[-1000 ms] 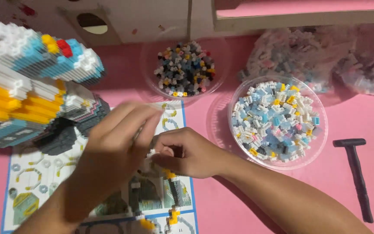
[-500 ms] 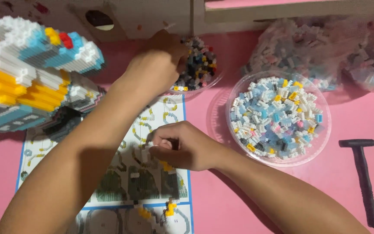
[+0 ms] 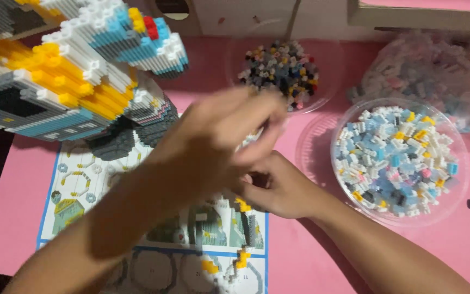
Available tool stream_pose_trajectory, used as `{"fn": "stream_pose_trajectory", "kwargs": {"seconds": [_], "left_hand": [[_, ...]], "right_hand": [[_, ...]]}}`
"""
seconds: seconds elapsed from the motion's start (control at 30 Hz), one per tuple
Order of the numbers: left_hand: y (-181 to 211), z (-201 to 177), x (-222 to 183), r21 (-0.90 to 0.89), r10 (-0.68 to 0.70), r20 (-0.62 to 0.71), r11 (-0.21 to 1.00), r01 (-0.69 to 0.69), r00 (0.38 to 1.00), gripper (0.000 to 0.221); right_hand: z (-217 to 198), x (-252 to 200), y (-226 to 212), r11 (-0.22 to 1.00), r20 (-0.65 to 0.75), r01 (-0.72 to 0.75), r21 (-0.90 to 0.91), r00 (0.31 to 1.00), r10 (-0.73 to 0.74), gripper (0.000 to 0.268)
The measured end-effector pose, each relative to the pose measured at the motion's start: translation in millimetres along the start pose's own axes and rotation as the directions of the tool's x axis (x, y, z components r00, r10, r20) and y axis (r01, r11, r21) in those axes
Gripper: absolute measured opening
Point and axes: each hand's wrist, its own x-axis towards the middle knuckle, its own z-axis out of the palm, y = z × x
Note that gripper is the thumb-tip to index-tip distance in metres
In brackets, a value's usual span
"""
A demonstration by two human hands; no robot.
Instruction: Assembling a complex robot structure using small interlocking plastic blocks while following an instruction manual.
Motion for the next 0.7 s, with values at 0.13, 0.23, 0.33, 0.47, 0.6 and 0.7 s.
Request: {"fn": "stream_pose_trajectory", "kwargs": {"seconds": [0.13, 0.23, 0.33, 0.47, 0.6, 0.7], "left_hand": [[5, -15, -68, -0.076, -0.198, -0.047, 0.978, 0.194, 0.979, 0.016], [-15, -11, -107, -0.089, -0.640, 0.008, 0.765, 0.638, 0.769, 0.030], [-30, -6, -116, -0.261, -0.741, 0.178, 0.599, 0.757, 0.648, 0.042], [-30, -7, -114, -0.314, -0.741, 0.524, 0.290, 0.904, 0.420, 0.027], [-34, -5, -121, -0.544, -0.641, 0.609, 0.092, 0.834, 0.467, 0.027], [-35, 0, -132, -0.591, -0.624, 0.520, 0.230, 0.774, 0.583, 0.023]], "right_hand": [[0, -1, 0, 0.998, -0.002, -0.062, -0.005, 0.998, 0.062, 0.022], [2, -2, 4, 0.948, 0.038, -0.180, 0.264, 0.984, 0.177, 0.027], [2, 3, 2, 0.892, 0.005, -0.267, 0.365, 0.959, 0.285, 0.024], [6, 5, 9, 0.907, -0.020, -0.250, 0.339, 0.962, 0.273, 0.009], [6, 0, 20, 0.929, -0.061, -0.277, 0.246, 0.952, 0.300, 0.016], [8, 6, 16, 0.945, -0.064, -0.256, 0.203, 0.960, 0.274, 0.016]]}}
